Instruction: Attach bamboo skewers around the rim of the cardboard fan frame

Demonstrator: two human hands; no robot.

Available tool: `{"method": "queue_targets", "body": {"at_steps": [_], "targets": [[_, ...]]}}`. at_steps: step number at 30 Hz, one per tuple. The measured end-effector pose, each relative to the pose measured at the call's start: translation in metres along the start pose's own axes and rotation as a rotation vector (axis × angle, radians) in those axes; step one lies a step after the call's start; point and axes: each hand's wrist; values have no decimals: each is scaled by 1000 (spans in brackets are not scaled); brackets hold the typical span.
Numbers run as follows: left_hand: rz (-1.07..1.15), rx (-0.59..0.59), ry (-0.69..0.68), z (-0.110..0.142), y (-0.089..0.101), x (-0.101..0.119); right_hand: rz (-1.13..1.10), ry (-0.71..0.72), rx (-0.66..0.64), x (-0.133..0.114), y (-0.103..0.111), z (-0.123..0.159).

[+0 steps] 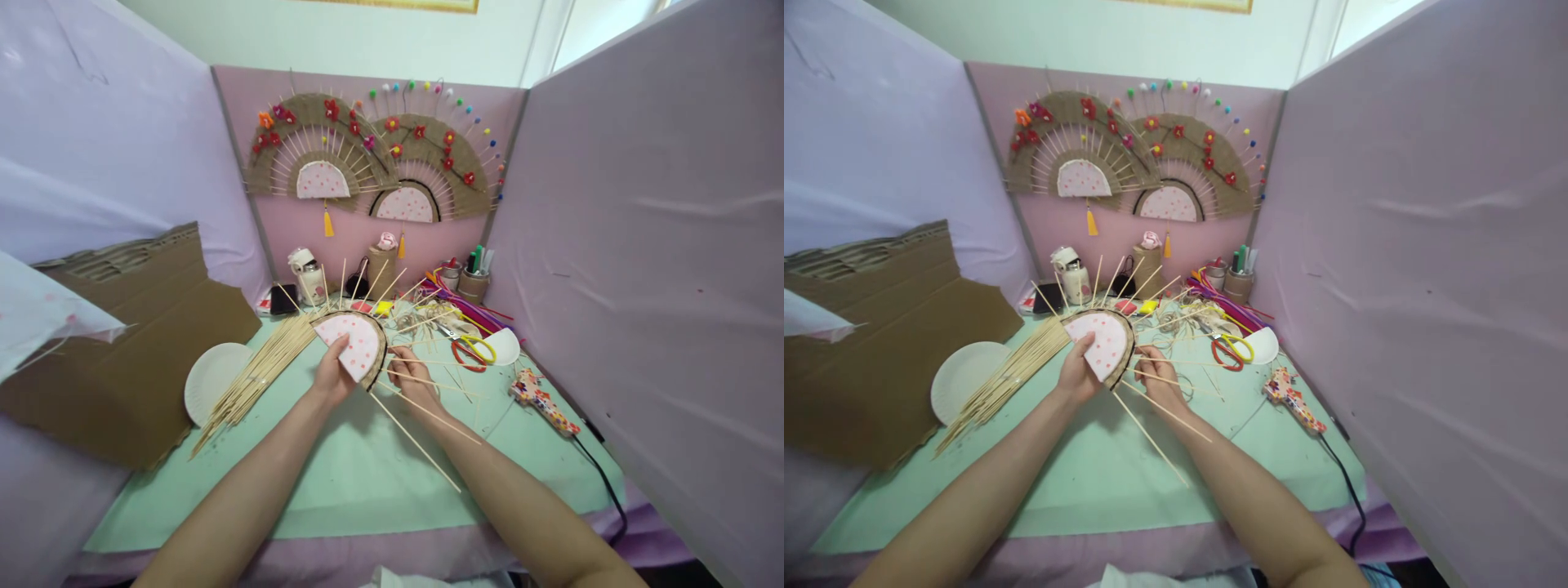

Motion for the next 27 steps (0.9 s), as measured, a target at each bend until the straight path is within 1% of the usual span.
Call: {"method": "queue_targets", "body": {"at_steps": [2,3,6,9,10,12,16,20,22,24,27], "targets": [[-68,14,44,1,1,-2,146,43,27,-3,1,4],[-105,1,70,2,1,-3,193,58,43,-4,1,5],[-187,-99,122,5,4,-7,255,81,95,-10,0,10],[-233,-183,134,6,7,-9,349,103,111,-18,0,15],[-249,-190,136,6,8,-9,386,113,106,-20,0,16],[-274,-169,131,6,6,-10,446,135,97,-24,0,18],[-218,-86,98,10,-3,-14,530,188,119,-23,0,18],[-111,-80,118,14,-7,-20,556,197,52,-19,1,17],[-82,-93,138,15,-5,-22,563,192,31,-18,2,17],[-87,-140,167,16,-2,-22,567,192,20,-18,3,17],[-111,-199,187,17,1,-21,556,236,14,-20,3,18]]}}
Point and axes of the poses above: each hand's wrist, its own z-axis away from the middle knuckle, its own y-axis out of the back of the hand, x = y × z, and after that the axes turned 4 degrees about -x, right-handed
